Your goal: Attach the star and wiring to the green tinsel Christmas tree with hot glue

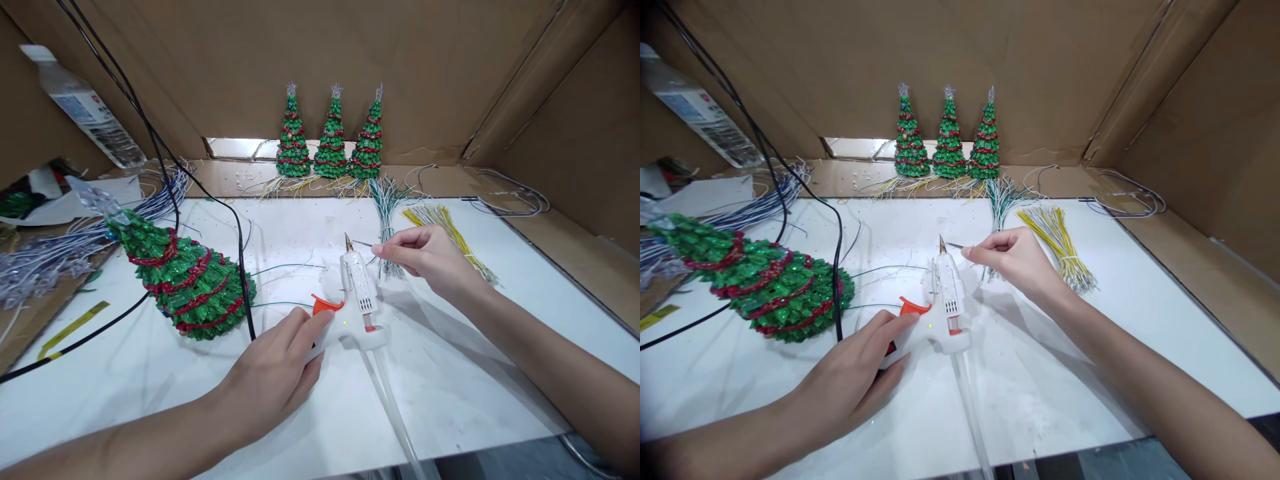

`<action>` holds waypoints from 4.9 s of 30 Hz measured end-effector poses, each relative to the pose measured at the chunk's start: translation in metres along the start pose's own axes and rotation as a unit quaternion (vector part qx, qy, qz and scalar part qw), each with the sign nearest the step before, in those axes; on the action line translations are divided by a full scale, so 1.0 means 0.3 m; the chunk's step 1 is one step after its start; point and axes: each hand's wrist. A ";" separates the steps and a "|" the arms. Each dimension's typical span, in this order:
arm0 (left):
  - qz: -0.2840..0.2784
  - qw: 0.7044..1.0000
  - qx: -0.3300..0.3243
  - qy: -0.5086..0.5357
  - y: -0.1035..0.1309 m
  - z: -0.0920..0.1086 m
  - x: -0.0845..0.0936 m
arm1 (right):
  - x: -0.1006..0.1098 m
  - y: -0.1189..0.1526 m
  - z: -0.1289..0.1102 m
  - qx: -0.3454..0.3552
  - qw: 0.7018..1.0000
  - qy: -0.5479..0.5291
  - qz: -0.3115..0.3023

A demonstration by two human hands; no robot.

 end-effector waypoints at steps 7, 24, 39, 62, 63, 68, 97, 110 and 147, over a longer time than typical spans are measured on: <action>0.002 1.000 0.000 0.001 -0.001 0.000 -0.001 | 0.018 0.011 -0.010 0.044 0.995 0.086 0.025; -0.002 1.000 -0.003 -0.002 0.004 -0.002 -0.004 | 0.023 0.000 0.001 0.102 0.982 0.160 -0.006; 0.000 1.000 -0.003 -0.005 -0.001 -0.001 -0.003 | 0.007 0.004 -0.011 0.084 0.983 0.164 -0.002; -0.007 1.000 0.003 -0.001 -0.003 -0.001 0.000 | 0.000 0.030 -0.027 0.101 0.983 0.152 0.027; -0.007 1.000 0.003 0.000 -0.003 -0.001 0.000 | -0.002 0.030 -0.028 0.099 0.984 0.144 0.023; -0.004 1.000 -0.006 0.002 -0.002 0.001 -0.001 | -0.012 0.025 -0.024 0.109 0.985 0.133 0.010; -0.018 1.000 0.001 0.004 -0.003 -0.001 -0.002 | 0.026 0.042 -0.026 0.074 0.984 0.160 0.004; -0.012 1.000 -0.005 0.008 -0.004 0.000 -0.002 | -0.007 0.037 -0.031 0.068 0.985 0.157 0.006; -0.012 1.000 -0.011 0.001 0.001 -0.003 0.000 | 0.031 0.026 -0.024 0.126 0.961 0.243 0.028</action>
Point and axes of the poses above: each hand's wrist, its own y-axis away from the middle knuckle, its own x-axis out of the back of the hand, z = x × y, and after that the axes turned 4 degrees about x, right-handed
